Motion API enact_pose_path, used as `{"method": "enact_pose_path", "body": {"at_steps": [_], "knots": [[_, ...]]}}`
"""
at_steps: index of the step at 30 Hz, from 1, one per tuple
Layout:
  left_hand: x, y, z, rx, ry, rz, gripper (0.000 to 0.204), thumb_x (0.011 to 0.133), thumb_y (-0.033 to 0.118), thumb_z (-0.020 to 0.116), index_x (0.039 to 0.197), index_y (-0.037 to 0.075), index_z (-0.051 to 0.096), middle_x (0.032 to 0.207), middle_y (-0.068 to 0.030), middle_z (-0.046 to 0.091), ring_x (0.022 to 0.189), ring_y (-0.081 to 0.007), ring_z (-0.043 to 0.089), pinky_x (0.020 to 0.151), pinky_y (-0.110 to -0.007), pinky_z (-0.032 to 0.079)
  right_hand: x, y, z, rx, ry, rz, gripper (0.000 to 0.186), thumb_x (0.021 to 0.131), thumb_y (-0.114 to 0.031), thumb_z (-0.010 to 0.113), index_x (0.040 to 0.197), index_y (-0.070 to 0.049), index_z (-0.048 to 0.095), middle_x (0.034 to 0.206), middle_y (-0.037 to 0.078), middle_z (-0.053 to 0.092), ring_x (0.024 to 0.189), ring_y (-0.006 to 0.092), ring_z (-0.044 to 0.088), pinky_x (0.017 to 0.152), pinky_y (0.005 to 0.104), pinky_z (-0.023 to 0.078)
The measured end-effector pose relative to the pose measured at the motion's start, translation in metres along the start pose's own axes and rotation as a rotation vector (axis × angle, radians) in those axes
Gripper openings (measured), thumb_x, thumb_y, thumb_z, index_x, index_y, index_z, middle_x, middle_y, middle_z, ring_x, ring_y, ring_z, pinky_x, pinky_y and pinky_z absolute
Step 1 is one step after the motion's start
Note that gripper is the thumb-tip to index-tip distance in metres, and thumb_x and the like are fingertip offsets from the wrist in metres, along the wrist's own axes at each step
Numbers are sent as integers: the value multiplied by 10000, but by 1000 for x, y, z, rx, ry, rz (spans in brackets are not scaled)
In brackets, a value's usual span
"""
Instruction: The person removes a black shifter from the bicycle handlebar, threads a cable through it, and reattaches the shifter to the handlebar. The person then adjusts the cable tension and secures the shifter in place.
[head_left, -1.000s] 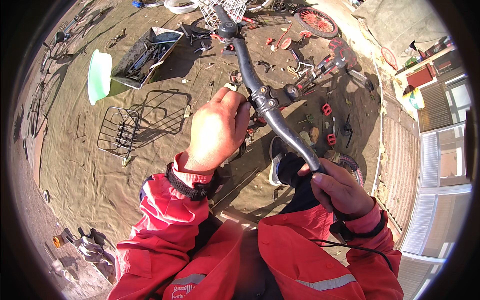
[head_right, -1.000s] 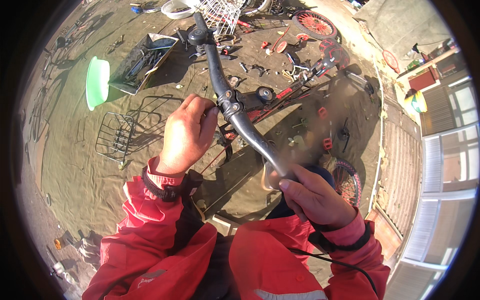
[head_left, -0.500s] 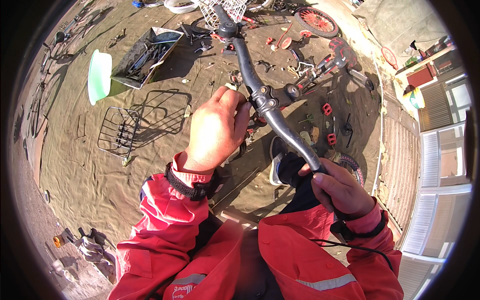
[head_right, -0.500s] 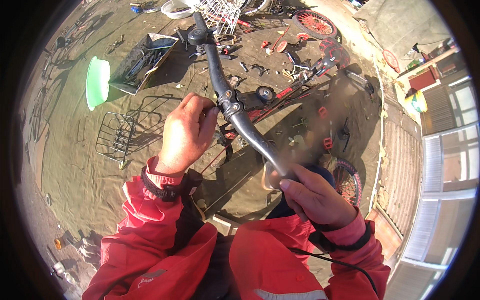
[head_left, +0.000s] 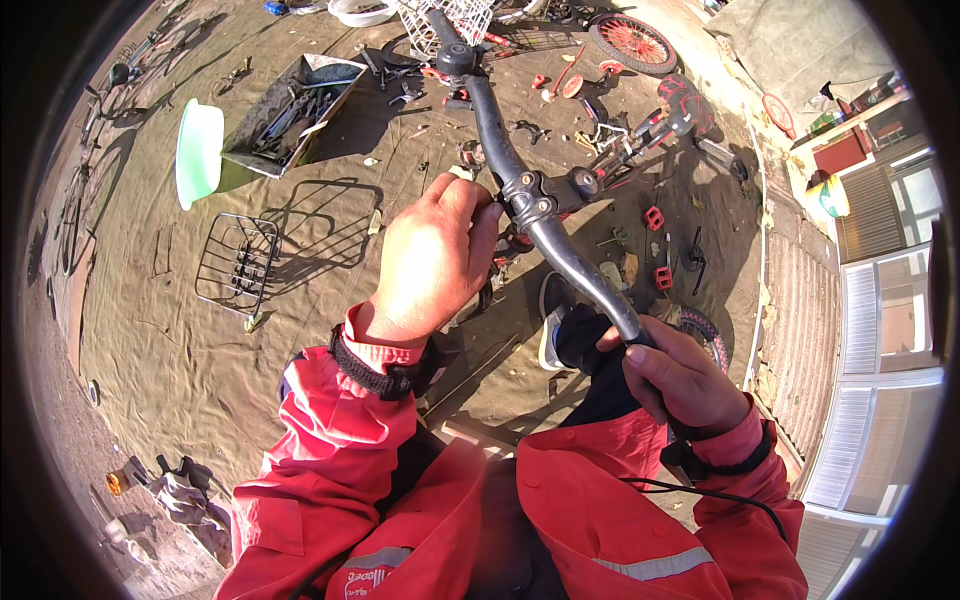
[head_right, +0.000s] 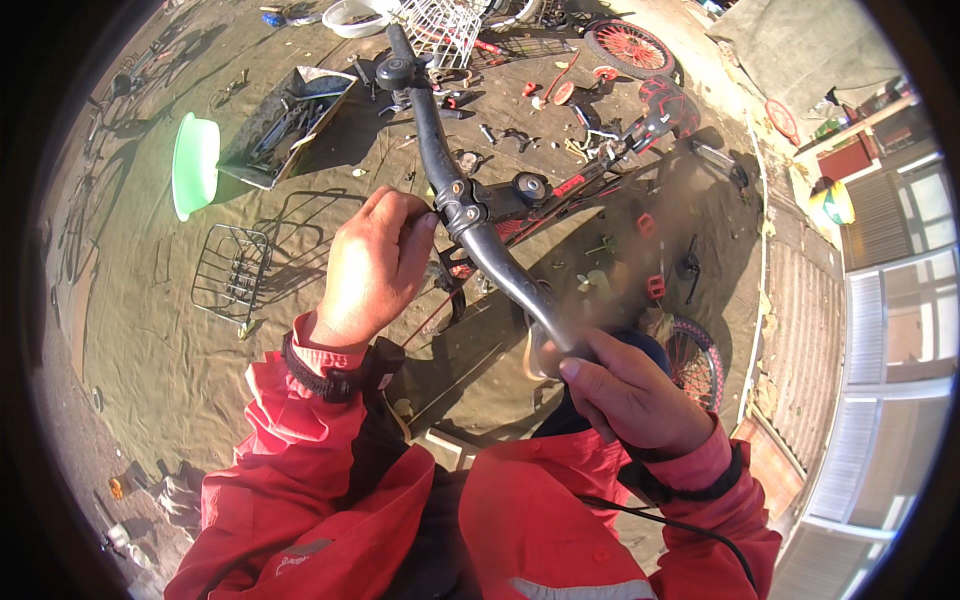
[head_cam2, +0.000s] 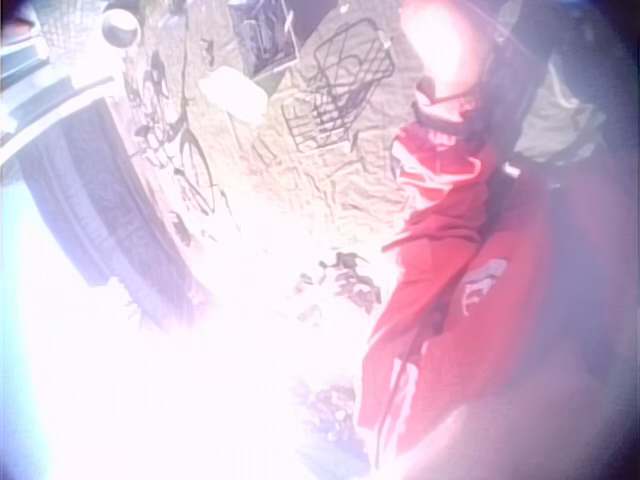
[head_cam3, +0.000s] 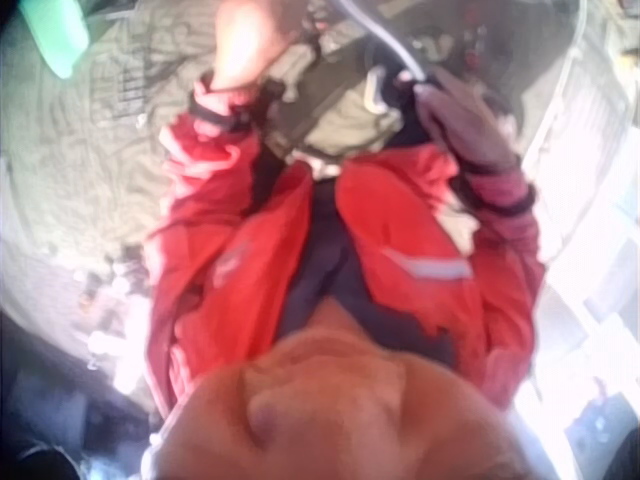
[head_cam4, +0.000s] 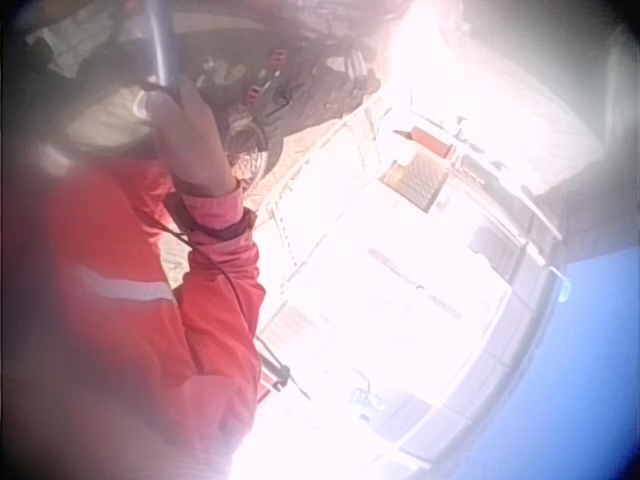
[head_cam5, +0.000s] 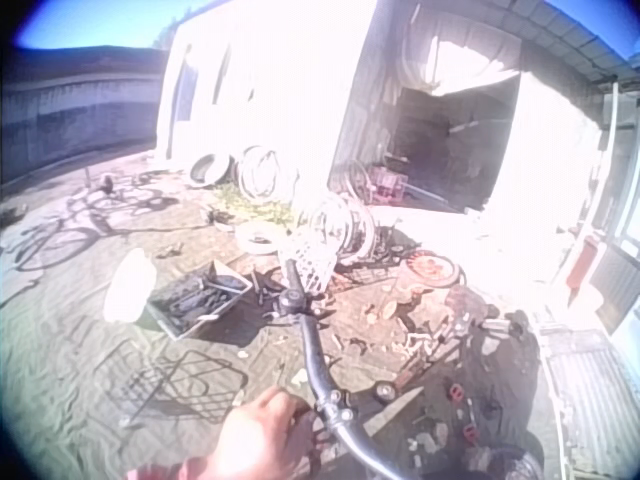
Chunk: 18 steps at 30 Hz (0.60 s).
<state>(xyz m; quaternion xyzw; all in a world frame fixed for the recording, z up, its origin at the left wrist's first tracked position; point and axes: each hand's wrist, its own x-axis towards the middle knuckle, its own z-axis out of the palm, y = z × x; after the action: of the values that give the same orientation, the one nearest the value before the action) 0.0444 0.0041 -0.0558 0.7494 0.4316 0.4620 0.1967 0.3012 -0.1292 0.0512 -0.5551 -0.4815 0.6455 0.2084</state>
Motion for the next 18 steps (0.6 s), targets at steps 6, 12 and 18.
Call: {"method": "enact_pose_path", "body": {"at_steps": [6, 12, 18], "knots": [[0, 1, 0, -4, 1, 4, 126, 920, 113, 702, 986, 27, 638, 930, -155, 657, 761, -399, 682, 675, -475, 549, 0, 0, 0, -1, 0, -2, 329, 1132, -243, 470, 1342, 3, 530, 654, -13, 492, 490, 60, 445, 482, 219, 358], [-1, 4, 0, -19, 30, -17, 98, 903, 24, 709, 968, -7, 643, 884, -155, 652, 743, -360, 679, 668, -410, 538, -1, -1, 1, 0, 7, 13, 335, 1131, -251, 472, 1338, 4, 532, 656, -14, 493, 496, 57, 447, 484, 218, 361], [0, 2, -1, -22, 7, -19, 125, 915, 107, 714, 963, 19, 641, 904, -165, 660, 769, -398, 686, 669, -471, 545, -1, -1, 0, -3, 5, 11, 335, 1131, -253, 471, 1334, 6, 536, 665, -14, 497, 504, 54, 454, 488, 215, 365]]}}
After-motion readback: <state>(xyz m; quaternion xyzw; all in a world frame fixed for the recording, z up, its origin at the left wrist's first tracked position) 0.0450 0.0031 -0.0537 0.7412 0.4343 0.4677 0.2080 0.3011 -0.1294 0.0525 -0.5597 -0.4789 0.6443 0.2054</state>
